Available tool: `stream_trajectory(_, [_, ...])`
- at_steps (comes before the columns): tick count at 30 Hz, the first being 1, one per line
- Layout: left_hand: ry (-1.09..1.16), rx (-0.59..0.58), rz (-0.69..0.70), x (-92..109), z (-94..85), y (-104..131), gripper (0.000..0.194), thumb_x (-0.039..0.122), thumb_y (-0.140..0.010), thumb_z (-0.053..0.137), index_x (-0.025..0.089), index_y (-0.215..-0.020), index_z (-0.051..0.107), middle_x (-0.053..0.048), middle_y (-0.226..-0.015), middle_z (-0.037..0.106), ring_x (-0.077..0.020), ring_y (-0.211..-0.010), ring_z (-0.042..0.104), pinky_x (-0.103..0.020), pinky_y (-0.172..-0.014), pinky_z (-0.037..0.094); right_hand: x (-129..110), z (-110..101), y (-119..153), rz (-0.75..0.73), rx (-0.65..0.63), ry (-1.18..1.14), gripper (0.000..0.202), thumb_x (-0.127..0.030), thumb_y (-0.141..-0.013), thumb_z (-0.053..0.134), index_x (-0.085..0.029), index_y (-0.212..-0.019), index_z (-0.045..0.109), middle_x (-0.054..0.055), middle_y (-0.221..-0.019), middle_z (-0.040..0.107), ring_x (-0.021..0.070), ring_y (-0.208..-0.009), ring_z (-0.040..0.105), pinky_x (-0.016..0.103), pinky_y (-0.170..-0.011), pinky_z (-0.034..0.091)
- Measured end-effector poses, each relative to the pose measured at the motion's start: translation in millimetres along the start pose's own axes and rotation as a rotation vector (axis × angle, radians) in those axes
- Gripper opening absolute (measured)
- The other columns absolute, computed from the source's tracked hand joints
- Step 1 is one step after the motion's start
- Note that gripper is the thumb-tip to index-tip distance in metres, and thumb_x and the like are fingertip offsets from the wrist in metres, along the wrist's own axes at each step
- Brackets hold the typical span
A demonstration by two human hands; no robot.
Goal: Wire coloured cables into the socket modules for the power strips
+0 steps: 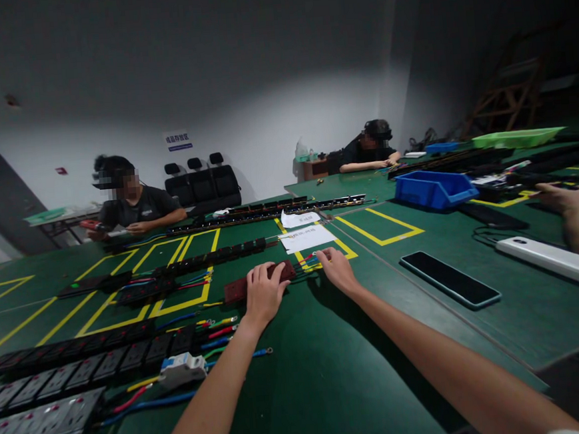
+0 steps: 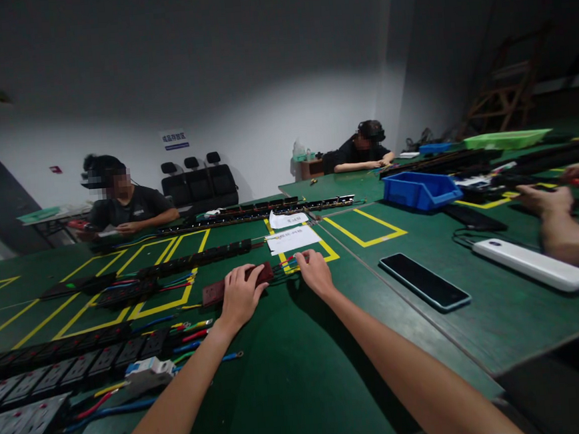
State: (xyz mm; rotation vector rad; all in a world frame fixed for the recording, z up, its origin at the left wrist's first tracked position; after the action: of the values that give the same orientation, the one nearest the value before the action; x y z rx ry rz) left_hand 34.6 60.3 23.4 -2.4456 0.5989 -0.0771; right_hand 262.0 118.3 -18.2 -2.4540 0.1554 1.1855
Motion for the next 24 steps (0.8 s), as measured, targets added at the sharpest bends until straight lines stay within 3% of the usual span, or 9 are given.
stream_trajectory(5, [-0.04,0.024,0.052,3.6,-2.5,0.0,0.044,0.038,-0.095,0.06,0.023,-0.136,0.056,-0.013,-0.126,0.058,-0.0293,-0.117,0.051,-0.047,-0.102,0.04,1.8,-1.6,-1.4,0.025,0.001,-0.091,0.044,-0.052,-0.093,0.052,-0.013,-0.104,0.071,0.012,-0.102,0.073,0.0221,-0.09,0.066,0.028,-0.074,0.044])
stream_trajectory(11, [-0.019,0.007,0.062,4.3,-0.7,0.3,0.044,0.04,-0.095,0.058,0.023,-0.136,0.056,-0.013,-0.125,0.059,-0.0286,-0.115,0.052,-0.047,-0.1,0.041,-0.9,-1.8,0.8,-0.03,-0.027,-0.01,0.036,-0.049,-0.088,0.06,-0.016,-0.084,0.073,0.007,-0.078,0.072,0.0201,-0.072,0.064,0.027,-0.061,0.038])
stream_trajectory(17, [0.023,-0.065,0.05,3.1,4.3,-0.8,0.043,0.043,-0.097,0.055,0.023,-0.135,0.056,-0.011,-0.122,0.06,-0.027,-0.113,0.053,-0.042,-0.094,0.044,-5.0,-1.4,5.2,-0.088,-0.045,0.124,0.025,-0.043,-0.086,0.065,-0.019,-0.081,0.071,0.005,-0.077,0.07,0.0176,-0.069,0.061,0.026,-0.059,0.033])
stream_trajectory(24, [0.013,-0.076,0.011,2.3,3.4,-1.3,0.039,0.043,-0.101,0.047,0.023,-0.132,0.057,-0.011,-0.119,0.061,-0.0258,-0.11,0.054,-0.04,-0.09,0.045,-11.5,-13.7,4.1,-0.083,-0.12,0.295,0.044,-0.054,-0.096,0.048,-0.019,-0.082,0.07,0.009,-0.086,0.073,0.0195,-0.076,0.063,0.027,-0.06,0.032])
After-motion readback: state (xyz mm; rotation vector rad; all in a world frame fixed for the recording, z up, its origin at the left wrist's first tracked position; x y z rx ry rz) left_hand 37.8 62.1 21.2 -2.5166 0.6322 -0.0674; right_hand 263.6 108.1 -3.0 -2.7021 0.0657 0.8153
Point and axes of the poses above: each hand's wrist, its own y-axis away from the middle knuckle, its own z-axis out of the palm, x = y × z, the point moved 4 cm from there along -y, towards the middle knuckle
